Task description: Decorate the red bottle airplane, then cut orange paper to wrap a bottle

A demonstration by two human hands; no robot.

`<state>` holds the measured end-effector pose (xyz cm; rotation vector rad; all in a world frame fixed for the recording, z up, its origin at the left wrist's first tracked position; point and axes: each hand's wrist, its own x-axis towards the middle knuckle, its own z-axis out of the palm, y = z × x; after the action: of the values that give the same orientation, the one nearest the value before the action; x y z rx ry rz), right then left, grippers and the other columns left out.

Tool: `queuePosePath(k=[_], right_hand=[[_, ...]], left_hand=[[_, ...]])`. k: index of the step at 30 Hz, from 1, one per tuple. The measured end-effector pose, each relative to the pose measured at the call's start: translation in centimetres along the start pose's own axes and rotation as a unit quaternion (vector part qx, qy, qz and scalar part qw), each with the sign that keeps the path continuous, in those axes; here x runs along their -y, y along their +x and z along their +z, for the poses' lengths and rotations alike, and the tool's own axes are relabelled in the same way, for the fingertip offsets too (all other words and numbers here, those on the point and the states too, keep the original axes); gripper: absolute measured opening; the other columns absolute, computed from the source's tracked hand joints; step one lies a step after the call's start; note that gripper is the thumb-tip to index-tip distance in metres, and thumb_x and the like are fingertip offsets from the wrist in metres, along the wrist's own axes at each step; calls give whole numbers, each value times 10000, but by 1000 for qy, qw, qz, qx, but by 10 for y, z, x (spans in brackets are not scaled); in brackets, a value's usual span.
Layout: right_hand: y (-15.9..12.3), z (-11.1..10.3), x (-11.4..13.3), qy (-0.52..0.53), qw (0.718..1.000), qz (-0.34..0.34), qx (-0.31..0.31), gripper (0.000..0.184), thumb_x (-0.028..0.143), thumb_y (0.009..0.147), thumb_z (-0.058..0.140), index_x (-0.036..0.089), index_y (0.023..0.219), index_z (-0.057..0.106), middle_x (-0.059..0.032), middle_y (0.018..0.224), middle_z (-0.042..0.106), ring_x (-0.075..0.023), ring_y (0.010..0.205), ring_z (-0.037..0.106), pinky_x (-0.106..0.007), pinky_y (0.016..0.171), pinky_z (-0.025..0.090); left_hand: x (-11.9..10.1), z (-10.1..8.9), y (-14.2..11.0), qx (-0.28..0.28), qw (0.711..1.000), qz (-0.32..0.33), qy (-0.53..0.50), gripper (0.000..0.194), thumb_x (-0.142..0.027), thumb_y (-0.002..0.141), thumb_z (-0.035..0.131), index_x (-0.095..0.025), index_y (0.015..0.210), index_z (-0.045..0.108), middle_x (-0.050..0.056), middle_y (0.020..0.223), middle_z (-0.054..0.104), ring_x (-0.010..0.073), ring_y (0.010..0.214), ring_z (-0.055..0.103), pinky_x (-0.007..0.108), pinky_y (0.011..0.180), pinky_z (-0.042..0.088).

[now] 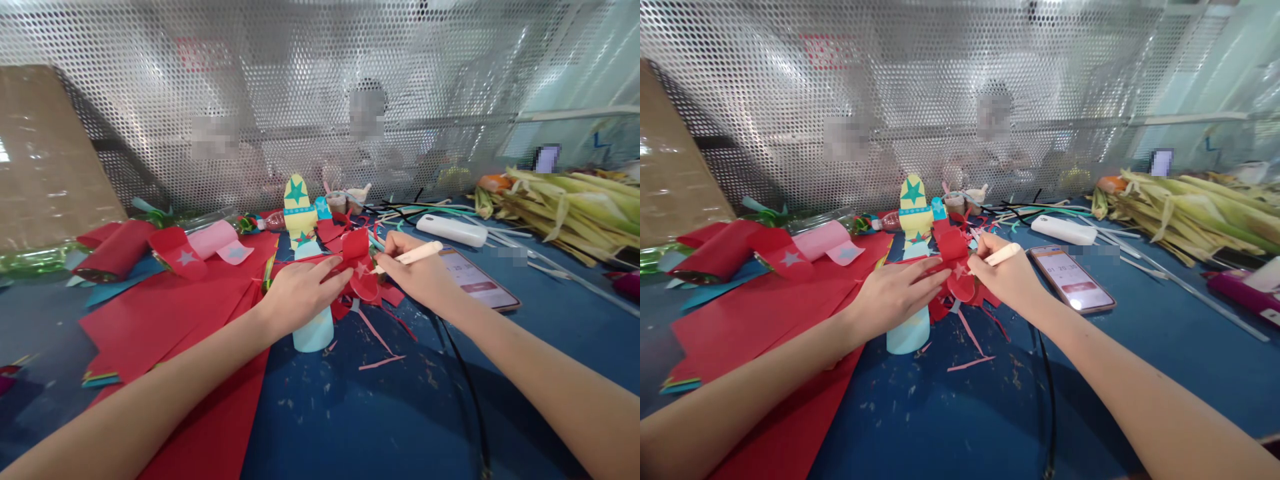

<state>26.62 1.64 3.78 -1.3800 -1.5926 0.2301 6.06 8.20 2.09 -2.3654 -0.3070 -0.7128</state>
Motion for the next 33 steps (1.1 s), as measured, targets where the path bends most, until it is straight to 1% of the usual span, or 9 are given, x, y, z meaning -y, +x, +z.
queuePosePath(k=[4, 10, 17, 25, 33], right_hand=[[0, 1, 1, 22, 1000, -1, 2, 226, 224, 736, 502, 233, 576, 342, 71, 484, 372, -98, 452, 348, -245, 460, 243], [-2, 2, 0, 36, 999, 24, 24, 220, 255, 771, 509, 235, 613, 358, 52, 500, 461, -117, 481, 426, -254, 504, 320], [-2, 2, 0, 34, 999, 23, 23, 217, 263, 771, 502, 237, 614, 355, 49, 501, 470, -117, 480, 442, -255, 501, 324], [-1, 2, 0, 36, 999, 24, 31, 212, 263, 756, 504, 239, 607, 355, 42, 508, 478, -125, 489, 449, -262, 504, 321], [-2, 2, 1, 23, 999, 24, 28, 206, 253, 758, 503, 232, 607, 364, 41, 515, 478, -120, 491, 440, -255, 499, 314]], left_hand=[[0, 0, 1, -3, 1000, 1, 2, 227, -242, 900, 497, -219, 1090, 619, 64, 1097, 668, 162, 703, 667, 269, 551, 521], [0, 0, 1, 3, 1000, 0, 7, 228, -244, 908, 479, -224, 1084, 623, 69, 1100, 665, 152, 698, 663, 260, 552, 515], [0, 0, 0, 5, 1000, -1, 1, 234, -242, 908, 480, -224, 1096, 617, 75, 1105, 661, 154, 705, 663, 264, 560, 520], [0, 1, 1, 0, 1000, -1, 1, 227, -249, 899, 498, -227, 1085, 626, 54, 1101, 669, 165, 691, 665, 274, 538, 520], [0, 1, 1, 7, 1000, 0, 0, 233, -247, 903, 489, -221, 1097, 616, 65, 1110, 662, 164, 701, 665, 272, 543, 516]])
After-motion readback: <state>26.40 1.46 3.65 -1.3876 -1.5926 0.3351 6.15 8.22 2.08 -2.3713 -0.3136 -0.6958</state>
